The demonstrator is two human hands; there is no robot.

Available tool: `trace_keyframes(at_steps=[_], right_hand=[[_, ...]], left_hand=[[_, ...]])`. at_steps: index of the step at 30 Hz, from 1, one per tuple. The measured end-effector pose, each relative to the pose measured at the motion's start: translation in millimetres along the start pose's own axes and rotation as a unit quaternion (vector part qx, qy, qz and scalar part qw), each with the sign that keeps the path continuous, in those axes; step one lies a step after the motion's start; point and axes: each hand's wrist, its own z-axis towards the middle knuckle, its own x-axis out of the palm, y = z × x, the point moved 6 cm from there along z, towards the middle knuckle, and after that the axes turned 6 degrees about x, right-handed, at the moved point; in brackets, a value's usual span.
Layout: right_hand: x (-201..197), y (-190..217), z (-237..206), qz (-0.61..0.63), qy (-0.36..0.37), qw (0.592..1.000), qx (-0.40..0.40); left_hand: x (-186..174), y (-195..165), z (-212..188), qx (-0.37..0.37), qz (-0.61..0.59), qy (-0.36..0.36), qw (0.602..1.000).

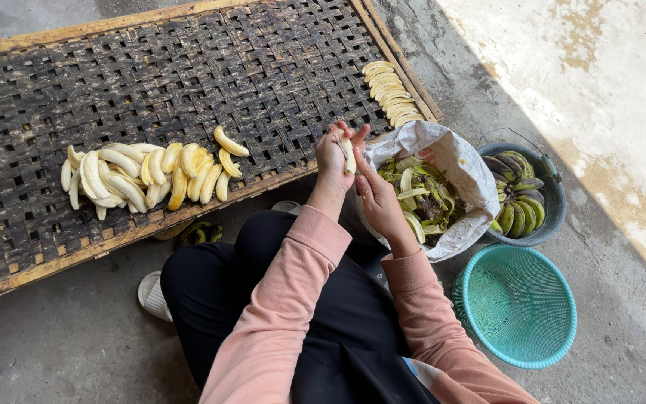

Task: The person sits in front of a woven bamboo tray and peels green bananas with a knife, placing each peeled banana onto the tray and dropping the peels into a sack beside them. They take unpeeled bananas from a bunch on the tray and continue peeling one at a time.

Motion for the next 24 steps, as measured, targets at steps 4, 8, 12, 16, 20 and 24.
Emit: trace_keyframes(at_steps=[4,8,12,16,20,24], right_hand=[[-1.3,8.4,3.1,-0.009,-0.022,0.997,-0.076],[3.5,2.4,12.8,-0.006,-0.019,0.998,-0.052],[13.3,-2.0,23.4,0.021,-0.026,0.995,-0.092],[19.1,-13.6,32.1,-0.028,-0.032,0.998,-0.048],[22.3,-12.4,41.5,-0.214,-0.068,0.974,-0.024],[18.8,-4.9,54.4,-0.405,-0.121,0.906,-0.028]], left_hand=[[-6.1,4.8,1.4,-0.001,0.022,-0.021,1.0],[-10.1,5.0,3.6,0.017,0.045,-0.04,0.998],[-12.2,-3.2,4.0,0.059,0.084,-0.057,0.993],[-8.9,-11.5,-1.9,0.063,0.125,-0.031,0.99],[-7.6,-21.7,3.7,0.024,0.197,-0.002,0.98],[-25.5,-35.9,24.6,-0.107,0.353,-0.028,0.929]])
